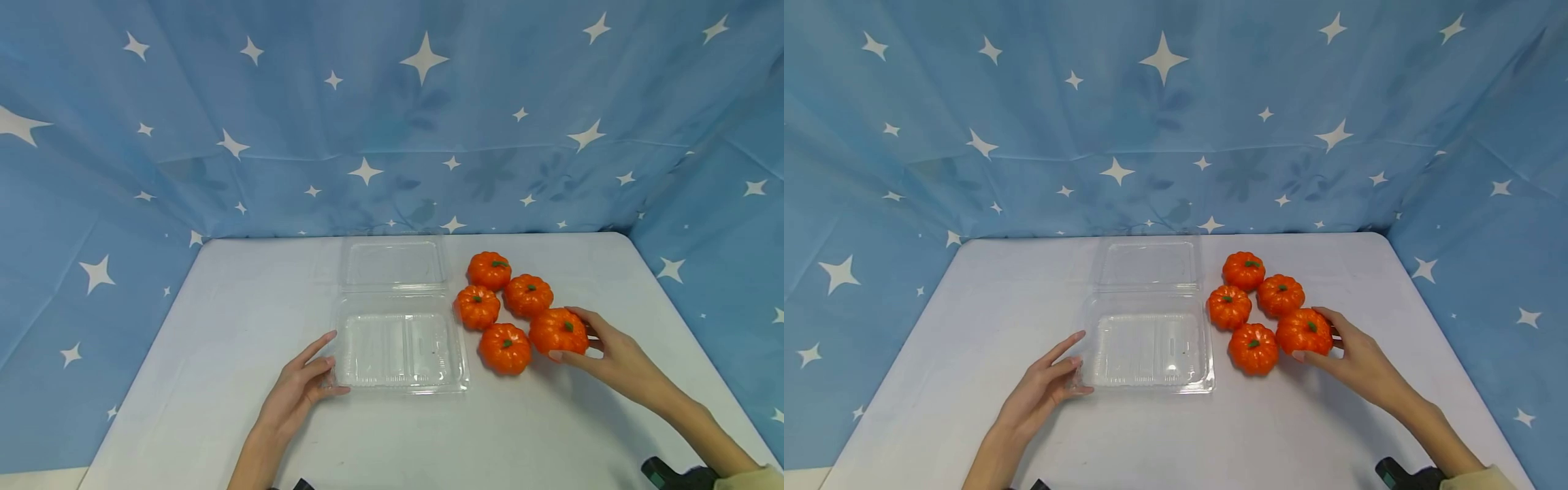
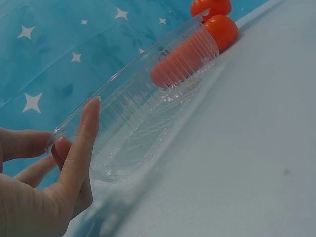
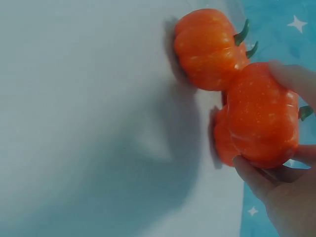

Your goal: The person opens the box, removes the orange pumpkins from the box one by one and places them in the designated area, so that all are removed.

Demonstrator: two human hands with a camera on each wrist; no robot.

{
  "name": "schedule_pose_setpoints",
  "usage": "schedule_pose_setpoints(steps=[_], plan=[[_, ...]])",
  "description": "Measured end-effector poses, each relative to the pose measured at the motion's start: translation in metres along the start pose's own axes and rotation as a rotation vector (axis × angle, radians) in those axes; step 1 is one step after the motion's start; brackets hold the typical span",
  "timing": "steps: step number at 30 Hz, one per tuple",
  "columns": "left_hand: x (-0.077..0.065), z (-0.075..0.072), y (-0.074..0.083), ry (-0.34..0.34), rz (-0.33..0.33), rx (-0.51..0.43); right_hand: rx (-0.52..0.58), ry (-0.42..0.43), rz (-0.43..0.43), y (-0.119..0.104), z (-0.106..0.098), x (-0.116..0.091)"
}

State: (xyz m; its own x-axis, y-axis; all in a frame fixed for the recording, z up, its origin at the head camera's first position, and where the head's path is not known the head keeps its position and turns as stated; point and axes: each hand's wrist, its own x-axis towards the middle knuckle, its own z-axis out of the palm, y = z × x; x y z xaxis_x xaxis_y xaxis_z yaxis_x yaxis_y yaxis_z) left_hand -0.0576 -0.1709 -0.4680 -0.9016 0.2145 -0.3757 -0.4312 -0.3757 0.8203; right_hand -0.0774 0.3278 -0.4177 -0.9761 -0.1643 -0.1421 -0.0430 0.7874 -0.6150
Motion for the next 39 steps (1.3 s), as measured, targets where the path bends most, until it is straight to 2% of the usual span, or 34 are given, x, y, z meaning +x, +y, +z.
schedule_pose_setpoints(steps=[3,17,24,39], plan=[[0.000,0.001,0.000,0.015,-0.001,-0.004,-0.006,0.005,-0.004,0.005,0.003,-0.001],[-0.001,-0.001,0.001,-0.025,0.007,-0.001,-0.011,0.000,0.008,0.013,0.007,0.002],[-0.001,-0.001,0.002,-0.012,0.004,0.000,-0.014,-0.018,0.041,0.020,0.012,0.004],[-0.001,0.001,0.001,-0.002,-0.002,0.003,-0.045,-0.051,0.058,0.020,0.014,0.010]])
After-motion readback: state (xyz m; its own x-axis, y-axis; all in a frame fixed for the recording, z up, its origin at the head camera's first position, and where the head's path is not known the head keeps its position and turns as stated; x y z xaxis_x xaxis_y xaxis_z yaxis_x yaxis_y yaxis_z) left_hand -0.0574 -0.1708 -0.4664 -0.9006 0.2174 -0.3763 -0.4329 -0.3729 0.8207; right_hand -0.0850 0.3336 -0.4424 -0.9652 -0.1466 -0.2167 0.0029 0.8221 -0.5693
